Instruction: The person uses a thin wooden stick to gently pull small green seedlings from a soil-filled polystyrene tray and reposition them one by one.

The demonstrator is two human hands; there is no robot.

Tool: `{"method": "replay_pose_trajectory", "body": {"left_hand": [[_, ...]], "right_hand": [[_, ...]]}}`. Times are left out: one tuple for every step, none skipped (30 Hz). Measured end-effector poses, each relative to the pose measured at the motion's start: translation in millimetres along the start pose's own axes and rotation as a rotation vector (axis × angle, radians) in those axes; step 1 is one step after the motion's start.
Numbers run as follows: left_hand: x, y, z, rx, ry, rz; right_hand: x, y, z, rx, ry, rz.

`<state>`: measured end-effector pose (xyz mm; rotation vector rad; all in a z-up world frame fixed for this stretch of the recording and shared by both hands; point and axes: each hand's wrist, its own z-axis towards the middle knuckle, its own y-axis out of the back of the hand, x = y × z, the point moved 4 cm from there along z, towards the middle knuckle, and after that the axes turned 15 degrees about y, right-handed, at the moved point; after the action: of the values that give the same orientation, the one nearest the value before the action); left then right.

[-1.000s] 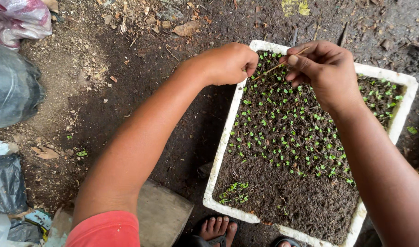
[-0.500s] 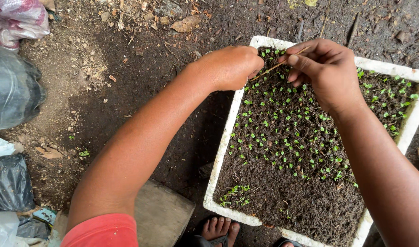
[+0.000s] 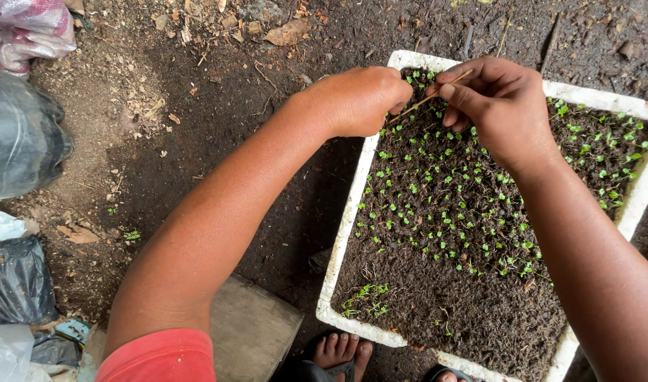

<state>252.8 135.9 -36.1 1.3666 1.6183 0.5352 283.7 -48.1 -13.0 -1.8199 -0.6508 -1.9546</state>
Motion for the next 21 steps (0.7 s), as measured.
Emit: {"method": "replay_pose_trajectory", "body": {"left_hand": [[0.6,1.0,-1.3,0.015,0.014,-0.019],[1.2,2.0,-2.7,0.03,0.027,-0.039],[2.0,3.0,-4.1,0.029,0.027,-0.039],[2.7,4.4,-5.6,0.027,0.029,-0.065],[3.4,5.8,-7.1,0.025,0.03,-0.092],[2.9,9.1,-11.6,0.024,0.03,-0.092],[2.4,13.6,-16.0,0.003,0.033,-0.127],[1.8,18.2,-20.5,-0.017,0.037,-0.162],[1.6,20.3,-25.1,-0.018,0.035,-0.161],[2.7,25.1,-29.7,-0.08,0.06,-0.202],[3.9,29.9,-34.8,-0.143,0.085,-0.243],[7.6,28.8,-39.0,-0.143,0.084,-0.242],[11.8,32.4,-44.1,-0.254,0.081,-0.27],[15.8,36.1,-49.8,-0.365,0.076,-0.297],[18.0,34.0,-54.0,-0.368,0.072,-0.295],[21.8,34.4,-59.4,-0.439,0.085,-0.333],[25.8,33.6,-65.6,-0.509,0.1,-0.373],[28.1,29.2,-71.7,-0.512,0.097,-0.373],[31.7,26.3,-78.7,-0.564,0.122,-0.378],[35.2,23.4,-85.9,-0.617,0.147,-0.383],[33.6,20.5,-93.2,-0.619,0.142,-0.383]], "right_hand": [[1.0,-1.6,-0.1,0.017,0.032,-0.046],[2.2,-3.2,-0.2,0.034,0.063,-0.093],[4.3,-4.8,-1.7,0.034,0.064,-0.093],[8.0,-7.4,-3.0,0.071,0.102,-0.142],[11.7,-10.1,-4.4,0.108,0.14,-0.191],[14.6,-14.4,-4.8,0.108,0.14,-0.192],[17.6,-18.2,-5.1,0.115,0.14,-0.265],[20.7,-21.9,-5.6,0.121,0.14,-0.338],[18.6,-23.3,-5.4,0.119,0.14,-0.34],[18.8,-25.3,-5.2,0.131,0.199,-0.41],[19.0,-27.5,-5.1,0.145,0.258,-0.479],[18.4,-28.6,-4.6,0.143,0.259,-0.481],[17.3,-29.2,-4.1,0.135,0.238,-0.469],[16.4,-29.8,-3.6,0.126,0.217,-0.458],[22.8,-28.7,-4.9,0.122,0.22,-0.46],[27.9,-26.6,-6.3,0.095,0.178,-0.455],[32.7,-24.9,-8.4,0.07,0.135,-0.449],[34.0,-19.9,-10.9,0.068,0.138,-0.452],[34.8,-12.3,-13.9,-0.012,0.11,-0.361],[35.5,-4.9,-17.4,-0.091,0.083,-0.269],[46.9,2.5,-24.4,-0.094,0.085,-0.273]]}}
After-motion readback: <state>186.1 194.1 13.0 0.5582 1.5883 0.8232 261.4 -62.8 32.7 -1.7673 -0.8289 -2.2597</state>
